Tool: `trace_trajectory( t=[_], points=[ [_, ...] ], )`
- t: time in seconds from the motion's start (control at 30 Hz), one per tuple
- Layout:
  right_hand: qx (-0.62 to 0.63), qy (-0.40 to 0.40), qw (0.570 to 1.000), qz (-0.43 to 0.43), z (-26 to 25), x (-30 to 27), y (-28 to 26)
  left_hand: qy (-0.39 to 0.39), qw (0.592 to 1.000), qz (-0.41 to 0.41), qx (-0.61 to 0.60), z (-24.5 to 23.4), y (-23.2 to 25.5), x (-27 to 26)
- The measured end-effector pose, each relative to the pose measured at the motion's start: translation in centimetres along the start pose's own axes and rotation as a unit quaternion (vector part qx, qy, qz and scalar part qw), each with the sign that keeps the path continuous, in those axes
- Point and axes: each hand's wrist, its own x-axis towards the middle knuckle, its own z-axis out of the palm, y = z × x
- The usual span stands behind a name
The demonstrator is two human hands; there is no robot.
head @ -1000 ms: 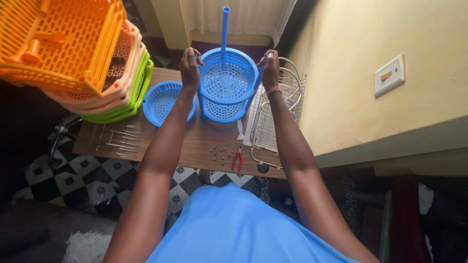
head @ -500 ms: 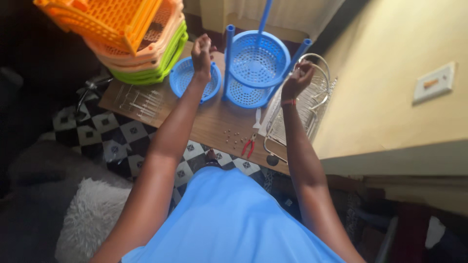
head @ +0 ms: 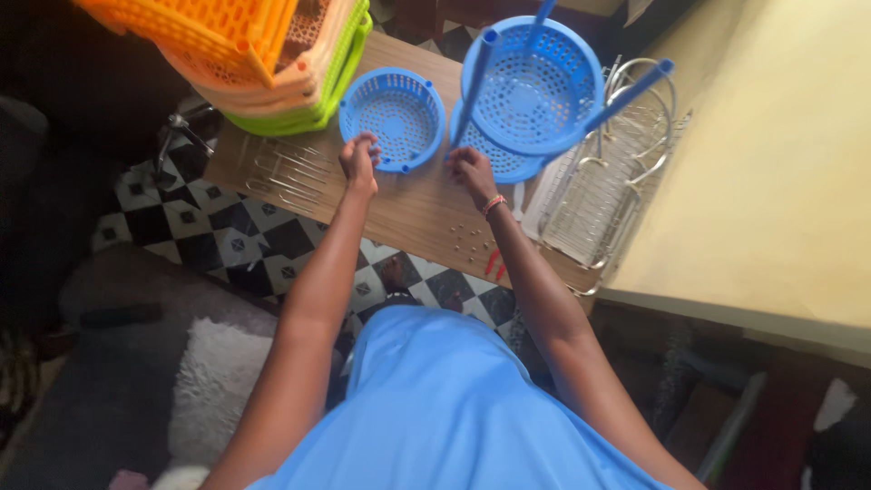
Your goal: The person disassembles a blue plastic basket by removing its central support rods, then reassembles it by inserting the rods back into the basket halves and stacking the two halves together. The person handles the basket halves and rods by hand on a wooden table.
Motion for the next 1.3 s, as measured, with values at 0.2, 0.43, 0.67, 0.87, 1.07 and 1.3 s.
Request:
trace_trajectory(
  t=[0.2, 0.43, 0.67, 0.87, 1.07, 1.3],
  points=[
    [0.042, 0.046, 0.987, 0.151, 4.5, 3.1, 6.7, 0.041, 0.995, -0.063, 0.065, -5.0, -1.1, 3.7],
    [0.078, 0.161, 0.96, 0.217, 8.0, 7.2, 10.8, 0.004, 0.978, -0.144, 0.149, -6.9, -3.4, 7.8],
    [0.21, 0.192, 0.937, 0.202, 9.3, 9.0, 11.9, -0.053, 0.993, -0.088, 0.056, -7.1, -4.5, 9.5],
    [0.287, 0.154, 0.93, 0.171, 9.7, 7.9, 10.2, -0.046, 0.995, -0.074, 0.044, -7.9, -3.3, 9.2],
    [0.273, 0.114, 0.947, 0.125, 8.7, 6.0, 8.4, -0.094, 0.995, -0.028, 0.014, -9.1, -2.3, 7.0],
    [0.241, 0.028, 0.963, 0.118, 7.2, 2.2, 4.5, -0.135, 0.988, -0.005, -0.068, -8.4, -0.3, 2.1]
  ],
)
